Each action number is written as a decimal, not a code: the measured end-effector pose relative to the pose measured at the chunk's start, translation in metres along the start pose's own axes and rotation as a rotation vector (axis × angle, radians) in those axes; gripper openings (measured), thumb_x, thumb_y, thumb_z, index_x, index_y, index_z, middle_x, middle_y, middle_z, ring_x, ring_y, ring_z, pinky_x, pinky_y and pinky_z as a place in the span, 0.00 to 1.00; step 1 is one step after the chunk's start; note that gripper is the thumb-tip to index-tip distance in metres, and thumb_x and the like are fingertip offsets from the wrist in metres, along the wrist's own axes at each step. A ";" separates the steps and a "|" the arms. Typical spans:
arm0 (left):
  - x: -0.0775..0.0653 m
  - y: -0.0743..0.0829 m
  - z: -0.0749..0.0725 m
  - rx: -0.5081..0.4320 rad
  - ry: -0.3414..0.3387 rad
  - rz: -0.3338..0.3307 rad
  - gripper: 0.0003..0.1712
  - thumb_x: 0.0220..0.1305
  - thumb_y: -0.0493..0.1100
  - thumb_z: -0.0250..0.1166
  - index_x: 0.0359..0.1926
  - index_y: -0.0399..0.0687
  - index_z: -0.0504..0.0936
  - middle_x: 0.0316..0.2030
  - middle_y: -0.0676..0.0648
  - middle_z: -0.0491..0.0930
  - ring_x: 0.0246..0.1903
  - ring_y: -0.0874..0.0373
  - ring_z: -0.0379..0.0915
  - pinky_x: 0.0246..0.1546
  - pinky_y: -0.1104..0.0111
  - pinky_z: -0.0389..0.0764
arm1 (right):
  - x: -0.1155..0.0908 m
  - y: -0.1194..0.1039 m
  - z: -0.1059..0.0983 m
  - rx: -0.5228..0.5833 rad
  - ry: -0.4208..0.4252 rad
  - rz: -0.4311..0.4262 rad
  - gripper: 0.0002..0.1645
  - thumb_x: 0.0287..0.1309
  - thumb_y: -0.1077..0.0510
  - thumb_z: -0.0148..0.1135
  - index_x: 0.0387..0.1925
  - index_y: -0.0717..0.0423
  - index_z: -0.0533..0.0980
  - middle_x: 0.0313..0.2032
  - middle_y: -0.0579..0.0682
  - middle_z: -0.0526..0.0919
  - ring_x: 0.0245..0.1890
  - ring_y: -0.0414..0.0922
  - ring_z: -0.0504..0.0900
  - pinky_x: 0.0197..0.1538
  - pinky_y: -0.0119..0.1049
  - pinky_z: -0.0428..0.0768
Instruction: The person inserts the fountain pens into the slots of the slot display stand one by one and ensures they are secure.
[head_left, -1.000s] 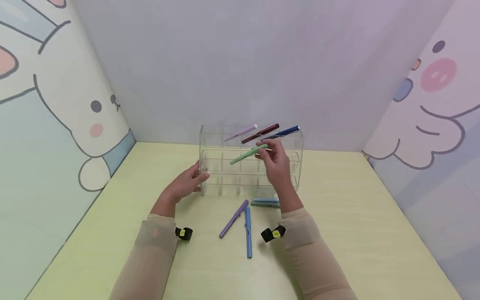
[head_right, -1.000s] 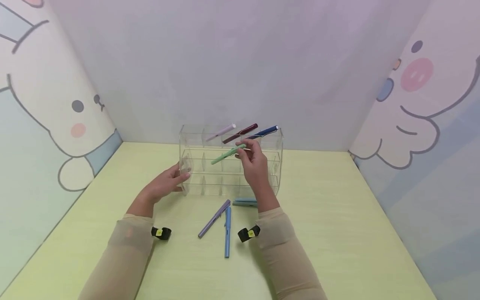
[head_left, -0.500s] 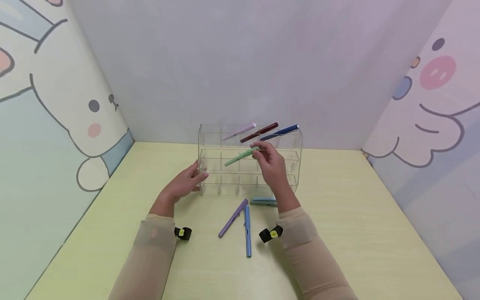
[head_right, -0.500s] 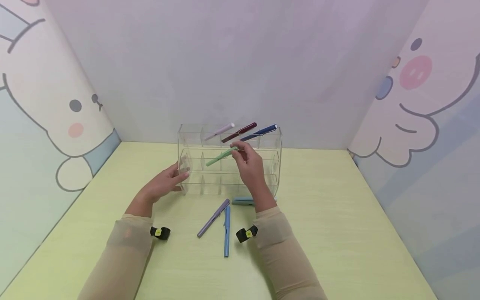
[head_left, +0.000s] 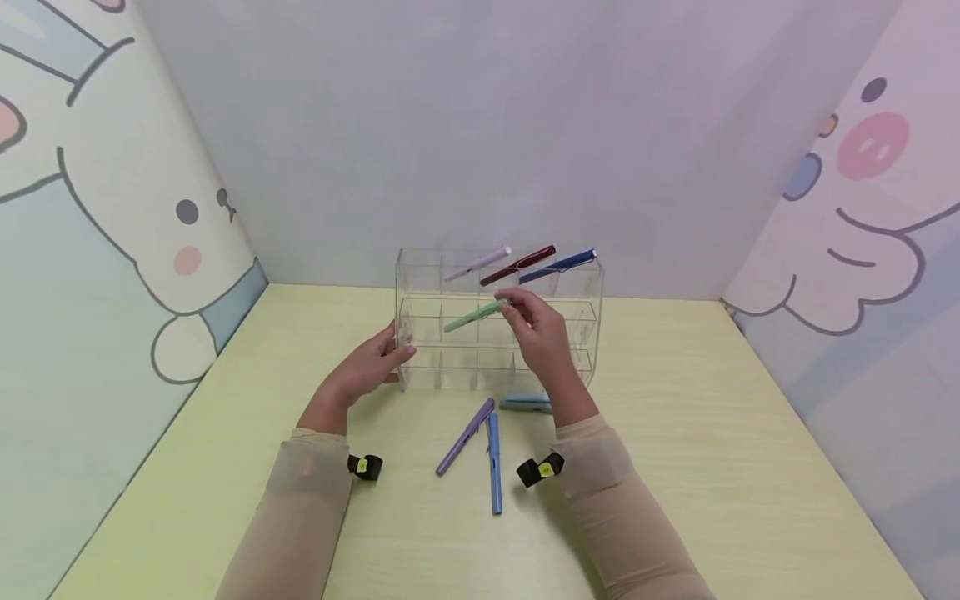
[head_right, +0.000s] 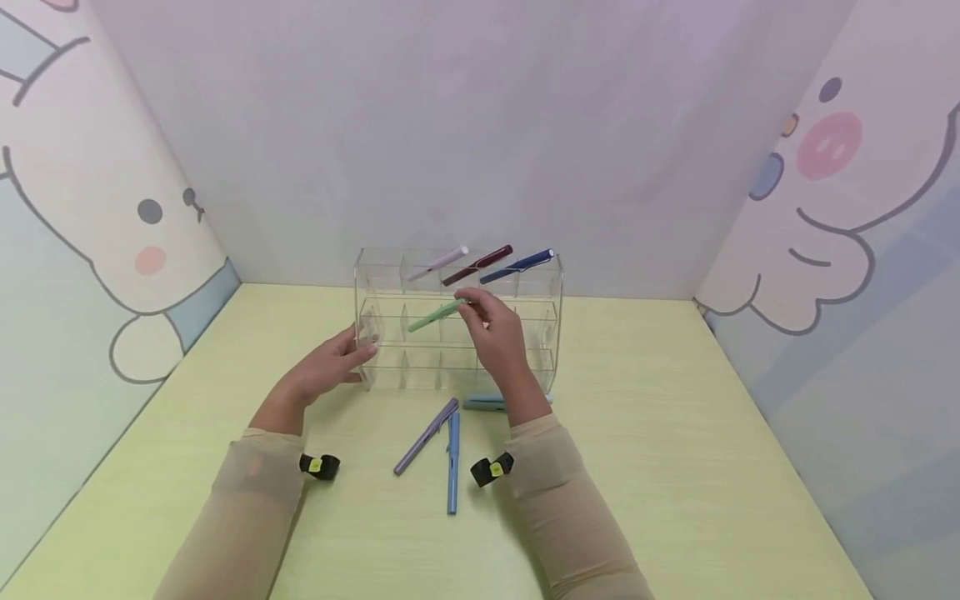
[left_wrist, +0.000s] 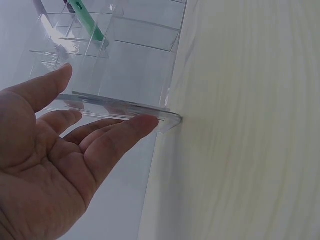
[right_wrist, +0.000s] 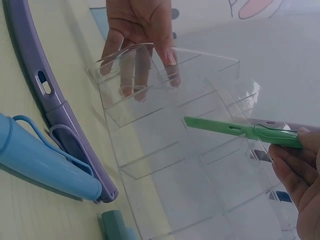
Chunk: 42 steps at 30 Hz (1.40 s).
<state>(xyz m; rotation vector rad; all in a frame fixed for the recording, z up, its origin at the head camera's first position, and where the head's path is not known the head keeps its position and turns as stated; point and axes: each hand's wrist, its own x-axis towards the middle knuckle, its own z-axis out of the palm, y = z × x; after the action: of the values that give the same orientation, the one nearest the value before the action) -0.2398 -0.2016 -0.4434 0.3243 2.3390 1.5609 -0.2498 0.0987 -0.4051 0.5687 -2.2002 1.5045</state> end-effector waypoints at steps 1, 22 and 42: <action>0.000 0.000 0.000 0.000 0.001 -0.002 0.46 0.71 0.61 0.55 0.79 0.63 0.40 0.73 0.38 0.57 0.69 0.44 0.62 0.62 0.47 0.73 | 0.000 0.000 0.000 -0.005 -0.001 -0.005 0.16 0.68 0.47 0.58 0.53 0.46 0.80 0.49 0.44 0.84 0.44 0.41 0.83 0.47 0.38 0.82; -0.001 -0.001 0.000 0.018 0.011 -0.021 0.46 0.71 0.62 0.54 0.79 0.62 0.39 0.73 0.40 0.57 0.68 0.42 0.63 0.65 0.45 0.68 | -0.001 -0.003 -0.005 -0.018 -0.053 -0.039 0.16 0.70 0.49 0.57 0.53 0.50 0.81 0.49 0.47 0.85 0.47 0.41 0.84 0.50 0.42 0.83; -0.001 -0.001 0.000 0.005 0.006 -0.018 0.45 0.71 0.61 0.54 0.79 0.64 0.39 0.72 0.40 0.59 0.69 0.43 0.62 0.64 0.46 0.70 | 0.001 -0.034 -0.069 0.109 0.068 -0.067 0.19 0.69 0.56 0.59 0.58 0.54 0.77 0.52 0.58 0.83 0.52 0.47 0.83 0.53 0.27 0.81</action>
<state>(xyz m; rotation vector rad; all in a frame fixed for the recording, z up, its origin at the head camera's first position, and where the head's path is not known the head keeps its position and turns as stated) -0.2386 -0.2028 -0.4445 0.2987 2.3440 1.5507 -0.2248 0.1515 -0.3553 0.6102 -2.0376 1.5926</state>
